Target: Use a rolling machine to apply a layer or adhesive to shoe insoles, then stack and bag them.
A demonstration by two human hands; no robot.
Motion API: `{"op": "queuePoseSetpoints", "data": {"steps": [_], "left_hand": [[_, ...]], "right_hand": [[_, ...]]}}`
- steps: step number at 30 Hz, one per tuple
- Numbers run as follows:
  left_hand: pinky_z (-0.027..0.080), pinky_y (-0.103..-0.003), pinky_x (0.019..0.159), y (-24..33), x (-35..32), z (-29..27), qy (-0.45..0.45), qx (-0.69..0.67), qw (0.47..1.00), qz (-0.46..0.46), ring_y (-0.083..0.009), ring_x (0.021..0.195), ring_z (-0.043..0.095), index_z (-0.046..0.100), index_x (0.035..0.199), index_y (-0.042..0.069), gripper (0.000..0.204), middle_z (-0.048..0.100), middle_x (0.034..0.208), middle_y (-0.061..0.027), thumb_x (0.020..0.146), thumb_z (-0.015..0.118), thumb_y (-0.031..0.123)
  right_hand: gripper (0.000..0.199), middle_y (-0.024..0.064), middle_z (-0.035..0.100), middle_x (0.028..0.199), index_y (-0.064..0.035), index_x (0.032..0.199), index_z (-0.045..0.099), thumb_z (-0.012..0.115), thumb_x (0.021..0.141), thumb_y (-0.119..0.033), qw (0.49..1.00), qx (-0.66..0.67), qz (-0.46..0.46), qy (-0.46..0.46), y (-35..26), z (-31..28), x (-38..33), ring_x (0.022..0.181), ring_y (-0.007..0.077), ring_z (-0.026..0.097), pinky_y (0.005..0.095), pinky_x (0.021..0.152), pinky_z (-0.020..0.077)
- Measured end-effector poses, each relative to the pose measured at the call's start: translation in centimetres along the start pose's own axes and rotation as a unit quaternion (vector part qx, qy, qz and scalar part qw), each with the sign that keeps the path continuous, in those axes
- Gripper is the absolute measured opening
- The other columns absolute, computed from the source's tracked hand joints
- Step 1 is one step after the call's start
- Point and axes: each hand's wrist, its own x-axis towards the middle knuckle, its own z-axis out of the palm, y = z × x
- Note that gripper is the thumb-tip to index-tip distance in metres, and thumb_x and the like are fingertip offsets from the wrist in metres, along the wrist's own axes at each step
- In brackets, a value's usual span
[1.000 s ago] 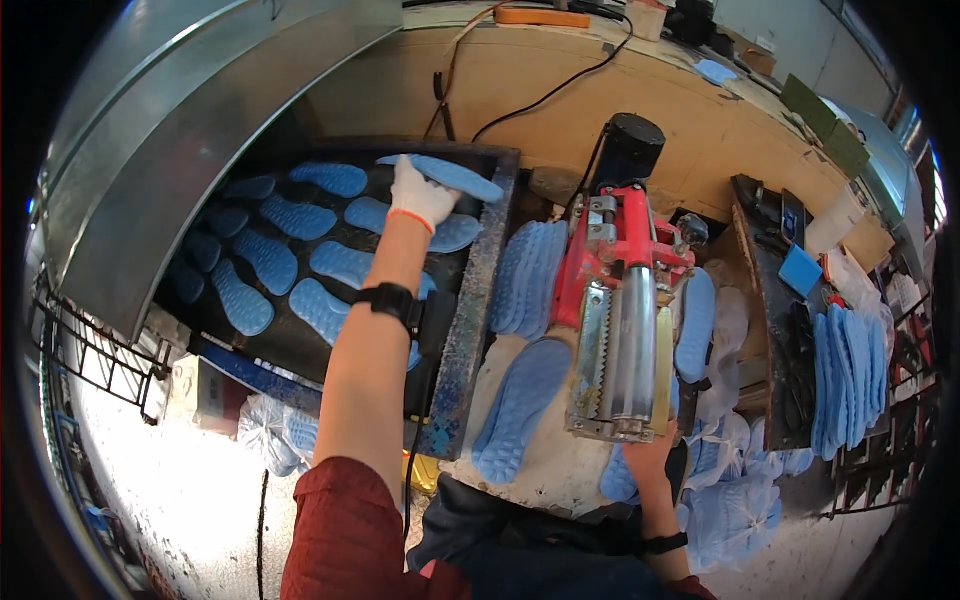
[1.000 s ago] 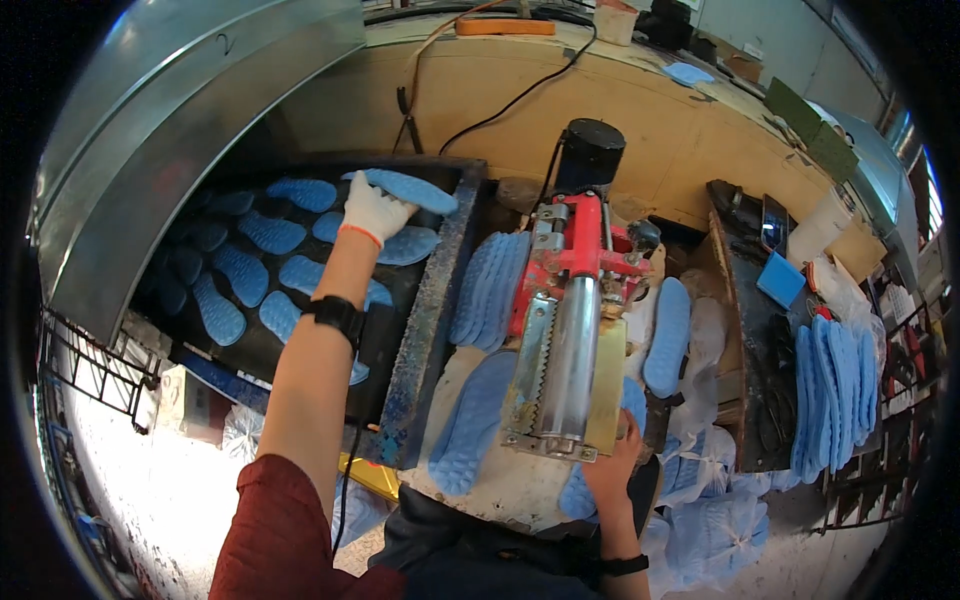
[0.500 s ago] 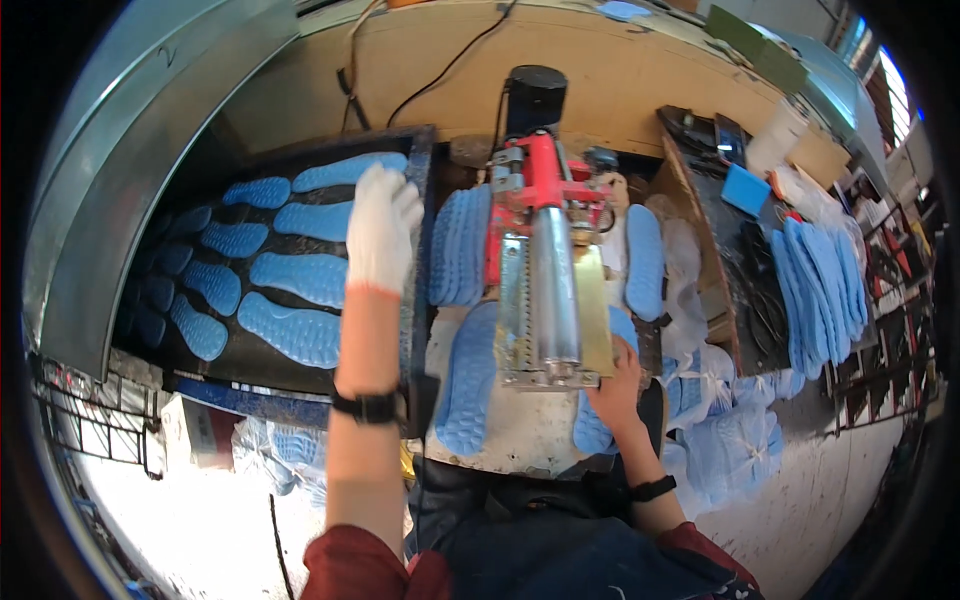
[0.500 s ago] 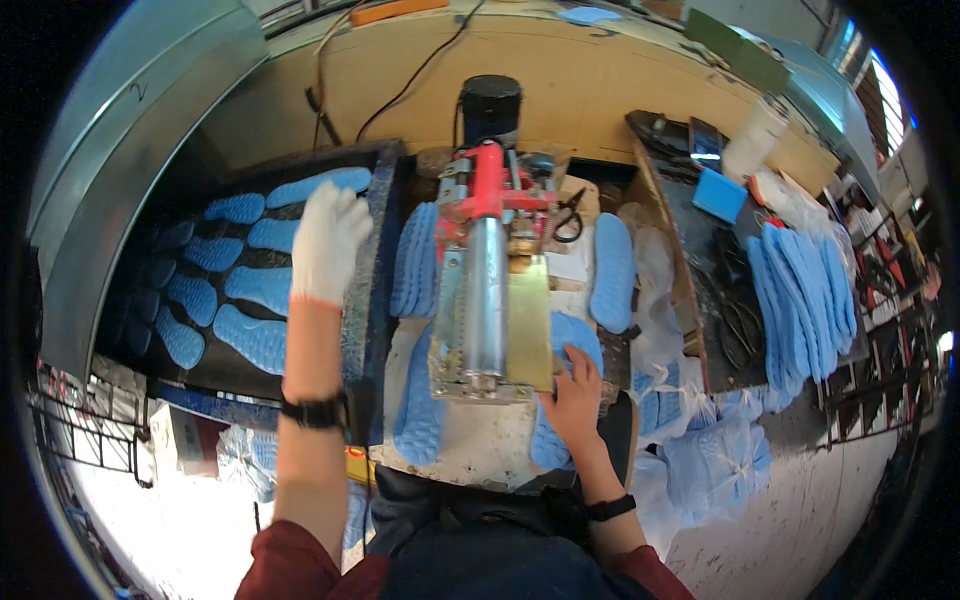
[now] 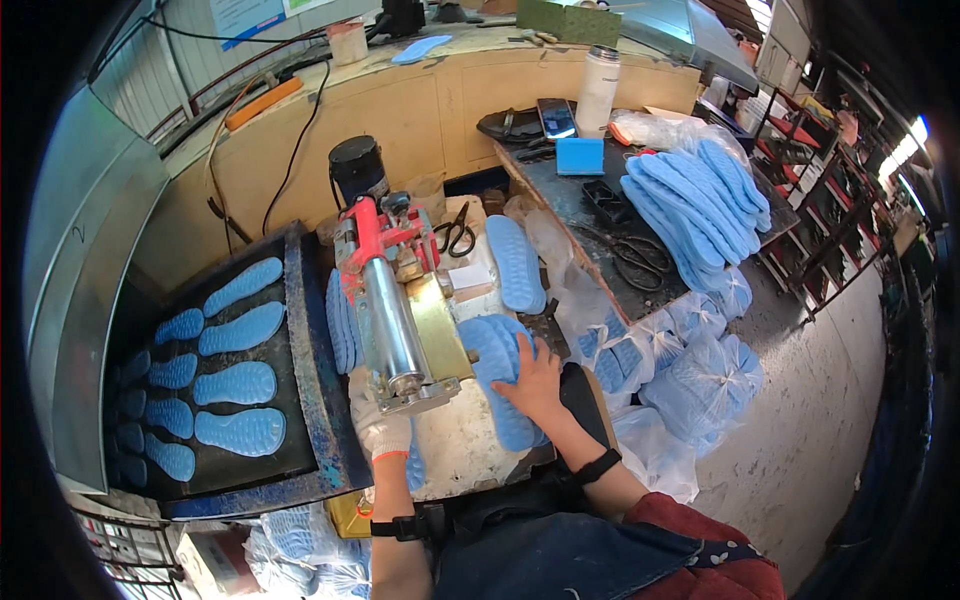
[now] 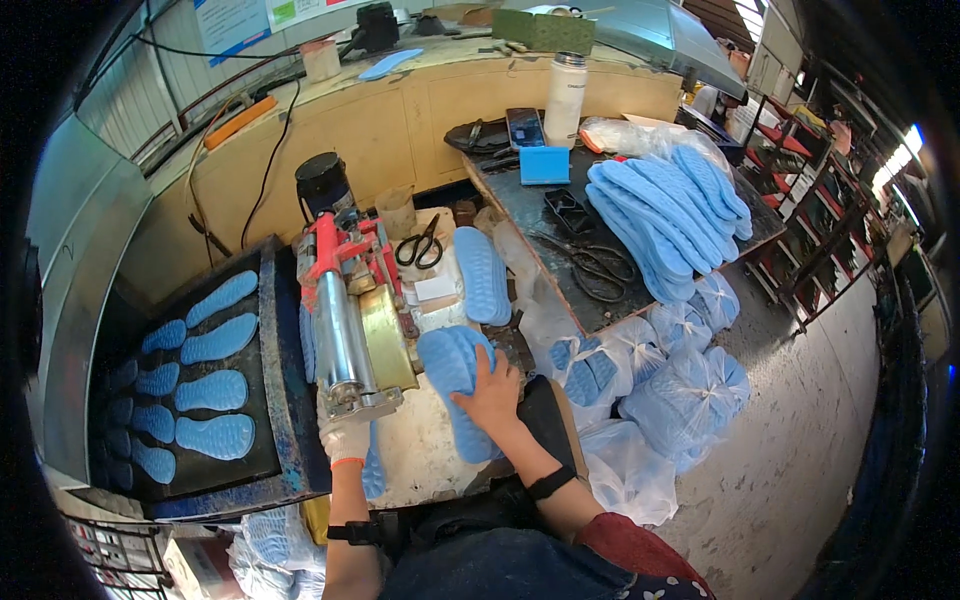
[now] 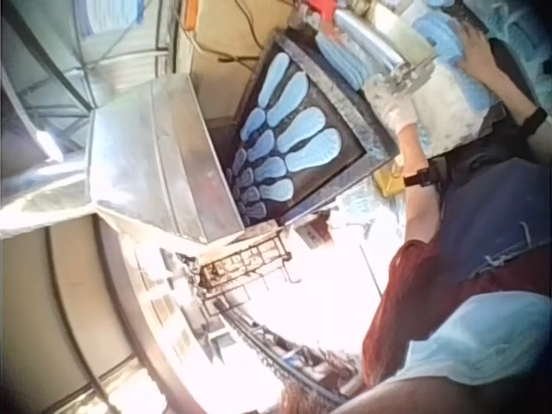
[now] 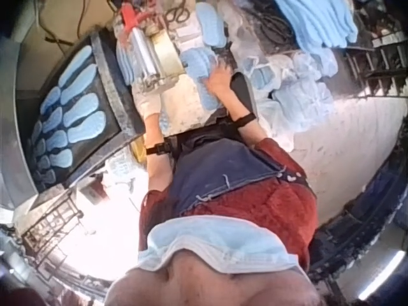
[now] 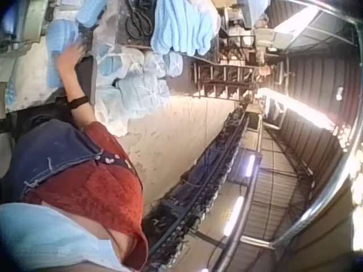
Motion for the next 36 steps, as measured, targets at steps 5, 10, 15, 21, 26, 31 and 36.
{"op": "queuePoseSetpoints", "data": {"steps": [5, 10, 15, 21, 26, 31, 36], "left_hand": [[0.04, -0.035, 0.101, 2.0, -0.4, -2.0, -0.083, -0.178, 0.98, -0.028, -0.0303, 0.124, 0.048, 0.026, 0.145, 0.007, 0.087, 0.043, 0.14, -0.018, 0.074, 0.072, 0.028], [0.038, -0.035, 0.103, -1.2, -0.1, 0.8, -0.093, -0.28, 0.955, 0.016, -0.0293, 0.128, 0.044, 0.028, 0.145, 0.009, 0.078, 0.042, 0.141, -0.0168, 0.081, 0.063, 0.036], [0.032, -0.04, 0.109, 0.5, 0.0, 2.0, -0.106, -0.001, 0.994, 0.029, -0.0273, 0.131, 0.04, 0.041, 0.137, 0.006, 0.06, 0.046, 0.137, -0.0164, 0.089, 0.05, 0.039], [0.024, -0.045, 0.113, 4.7, -1.4, 2.2, -0.044, -0.054, 0.998, 0.007, -0.0273, 0.125, 0.045, 0.048, 0.131, 0.007, 0.061, 0.053, 0.131, -0.0108, 0.086, 0.053, 0.048], [0.011, -0.054, 0.113, -4.8, 0.5, 8.2, -0.027, 0.06, 0.995, 0.077, -0.0399, 0.14, 0.016, 0.045, 0.138, 0.012, 0.064, 0.028, 0.15, -0.0162, 0.086, 0.048, 0.05], [0.015, -0.054, 0.112, 1.3, -1.6, 4.8, 0.052, 0.043, 0.992, 0.11, -0.0449, 0.139, 0.016, 0.03, 0.144, 0.005, 0.075, 0.022, 0.147, -0.0298, 0.082, 0.056, 0.037], [0.025, -0.052, 0.107, 2.1, -1.9, 1.1, 0.005, 0.116, 0.99, 0.083, -0.0439, 0.134, 0.026, 0.032, 0.142, 0.003, 0.075, 0.029, 0.143, -0.0289, 0.079, 0.06, 0.033]], "right_hand": [[0.096, 0.0278, 0.031, 0.134, -0.0145, 0.142, 0.029, 0.082, 0.063, -0.033, 0.992, 0.1, 0.059, -0.052, -1.2, -0.9, 0.6, 0.108, 0.0481, 0.048, 0.0496, 0.09, 0.0441], [0.09, 0.0277, 0.033, 0.128, -0.0166, 0.139, 0.031, 0.081, 0.065, -0.026, 0.984, 0.17, 0.0, -0.062, -4.4, -1.6, 0.5, 0.106, 0.047, 0.052, 0.0461, 0.087, 0.0481], [0.079, 0.0253, 0.032, 0.135, -0.0083, 0.134, 0.041, 0.079, 0.066, -0.02, 0.997, 0.051, -0.06, -0.003, -4.5, -1.3, 0.8, 0.114, 0.0453, 0.045, 0.0487, 0.09, 0.0431], [0.063, 0.0221, 0.035, 0.14, -0.0047, 0.128, 0.048, 0.072, 0.071, -0.019, 0.982, -0.02, -0.18, 0.057, -2.4, 2.4, 0.7, 0.127, 0.0436, 0.035, 0.0513, 0.096, 0.035], [0.056, 0.0241, 0.038, 0.137, -0.0056, 0.125, 0.051, 0.067, 0.072, -0.017, 0.977, 0.017, -0.203, 0.063, -5.2, 4.4, -0.1, 0.126, 0.0454, 0.037, 0.0525, 0.097, 0.036], [0.051, 0.0226, 0.043, 0.134, -0.0055, 0.12, 0.056, 0.067, 0.071, -0.017, 0.977, 0.054, -0.196, 0.058, -2.0, 4.2, 0.6, 0.122, 0.0469, 0.041, 0.0549, 0.1, 0.0348], [0.057, 0.02, 0.04, 0.14, -0.0046, 0.13, 0.049, 0.064, 0.079, -0.024, 0.983, -0.04, -0.18, 0.029, -1.3, 5.7, -0.3, 0.127, 0.0445, 0.038, 0.0535, 0.101, 0.0322]]}}
